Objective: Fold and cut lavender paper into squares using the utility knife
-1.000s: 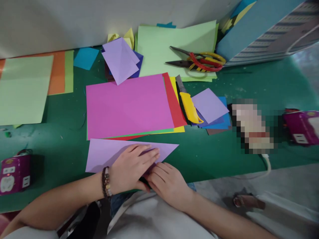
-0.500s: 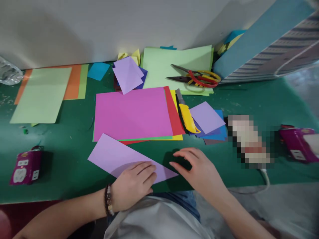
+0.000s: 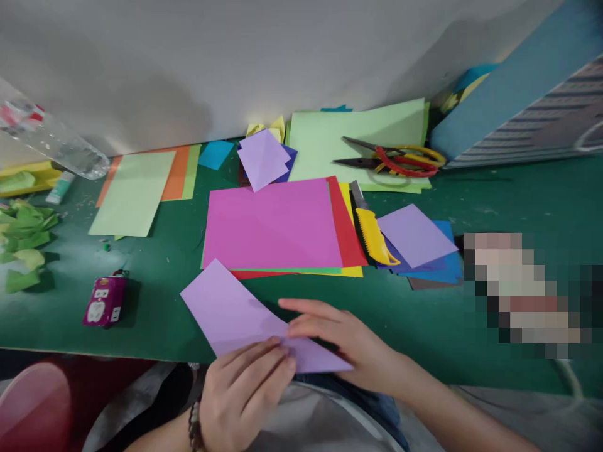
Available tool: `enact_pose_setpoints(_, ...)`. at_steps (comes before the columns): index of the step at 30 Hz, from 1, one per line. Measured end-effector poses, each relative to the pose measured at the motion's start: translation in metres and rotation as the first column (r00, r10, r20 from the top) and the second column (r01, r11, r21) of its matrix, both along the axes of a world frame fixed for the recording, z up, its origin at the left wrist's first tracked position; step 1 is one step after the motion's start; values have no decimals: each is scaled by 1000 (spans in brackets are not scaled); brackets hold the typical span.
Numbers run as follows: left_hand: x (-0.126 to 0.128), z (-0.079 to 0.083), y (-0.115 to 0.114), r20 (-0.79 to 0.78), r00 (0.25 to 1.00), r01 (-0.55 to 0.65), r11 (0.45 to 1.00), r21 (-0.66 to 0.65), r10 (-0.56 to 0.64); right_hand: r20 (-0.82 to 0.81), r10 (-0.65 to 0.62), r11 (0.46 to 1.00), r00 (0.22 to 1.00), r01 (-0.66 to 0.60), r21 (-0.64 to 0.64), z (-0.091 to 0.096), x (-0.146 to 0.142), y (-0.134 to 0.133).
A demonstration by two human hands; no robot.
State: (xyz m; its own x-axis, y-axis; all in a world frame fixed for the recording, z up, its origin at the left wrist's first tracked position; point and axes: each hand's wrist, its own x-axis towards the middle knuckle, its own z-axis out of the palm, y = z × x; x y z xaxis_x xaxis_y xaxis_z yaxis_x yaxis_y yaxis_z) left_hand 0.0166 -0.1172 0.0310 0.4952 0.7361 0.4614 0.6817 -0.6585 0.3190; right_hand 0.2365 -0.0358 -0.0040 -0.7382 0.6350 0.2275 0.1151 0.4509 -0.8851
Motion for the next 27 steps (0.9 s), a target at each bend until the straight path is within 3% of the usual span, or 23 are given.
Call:
enact_pose_setpoints(2,1,12,-8,-11,998,-68,993,97,70,-114,1,977,994,24,214,15,-9,4)
enact_pose_setpoints(6,8,21,-15,25,979,-195,898,395,202,-201,-130,837,971,216,502,30,4,-3)
enact_pose_setpoints(8,15,17,-9,19,989,-143,924,354,145,-172,-176,768,969,245,592,25,19,-11)
enact_pose_setpoints(11,30,-4,7,81,994,-79,992,98,71,-79,-280,722,957,265,640,3,40,-24)
enact_pose_setpoints(14,44,-34,16,184,980,-72,997,-34,77,11,-354,732,935,269,626,-23,53,-37)
enact_pose_setpoints(18,51,-60,13,121,992,-4,991,-133,21,85,-386,773,919,271,574,-44,62,-52)
enact_pose_setpoints(27,45,-61,18,46,995,95,969,-227,-87,160,-431,808,888,302,506,-52,61,-53)
